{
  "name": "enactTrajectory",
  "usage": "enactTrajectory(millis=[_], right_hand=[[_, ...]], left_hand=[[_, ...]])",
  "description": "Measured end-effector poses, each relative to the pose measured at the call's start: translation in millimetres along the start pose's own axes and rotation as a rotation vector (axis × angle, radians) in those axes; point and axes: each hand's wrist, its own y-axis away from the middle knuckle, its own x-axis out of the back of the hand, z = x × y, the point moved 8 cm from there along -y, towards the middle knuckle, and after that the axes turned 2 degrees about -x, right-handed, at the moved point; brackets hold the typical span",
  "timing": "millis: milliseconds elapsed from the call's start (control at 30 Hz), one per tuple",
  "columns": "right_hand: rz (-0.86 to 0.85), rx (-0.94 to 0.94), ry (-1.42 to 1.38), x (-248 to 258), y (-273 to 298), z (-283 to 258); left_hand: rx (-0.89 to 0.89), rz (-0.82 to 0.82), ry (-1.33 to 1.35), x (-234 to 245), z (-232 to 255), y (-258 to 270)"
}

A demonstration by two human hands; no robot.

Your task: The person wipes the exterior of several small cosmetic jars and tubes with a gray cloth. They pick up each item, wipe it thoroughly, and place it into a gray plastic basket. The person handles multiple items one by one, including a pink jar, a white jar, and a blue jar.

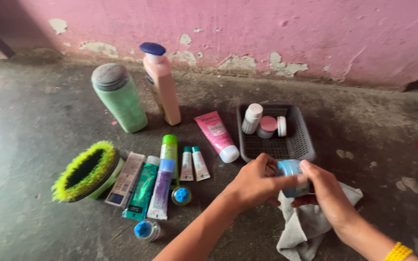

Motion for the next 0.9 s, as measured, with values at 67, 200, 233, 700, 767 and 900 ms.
enactTrajectory(millis=[67,200,233,700,767,900], right_hand=[[-0.031,-0.014,-0.022,0.3,-2.8,8.1],[-0.113,0.034,0.082,6.8,-8.9,9.6],[-0.109,0.033,0.098,9.9,-13.2,8.4],[0.033,-0.203,-0.313,-6.0,15.3,-3.9],[0.057,-0.174,-0.343,-6.9,17.0,-9.1],[0.062,-0.145,-0.433,-11.1,18.0,-9.5]], left_hand=[[-0.059,-0.01,-0.096,-1.7,10.5,7.9],[-0.248,0.073,-0.333,0.8,28.4,16.1],[-0.287,0.107,-0.36,-0.6,31.2,15.9],[-0.816,0.179,-0.951,-34.9,64.8,44.6],[-0.76,0.154,-0.962,-33.4,62.3,36.1],[-0.837,0.168,-1.013,-32.1,61.2,32.0]])
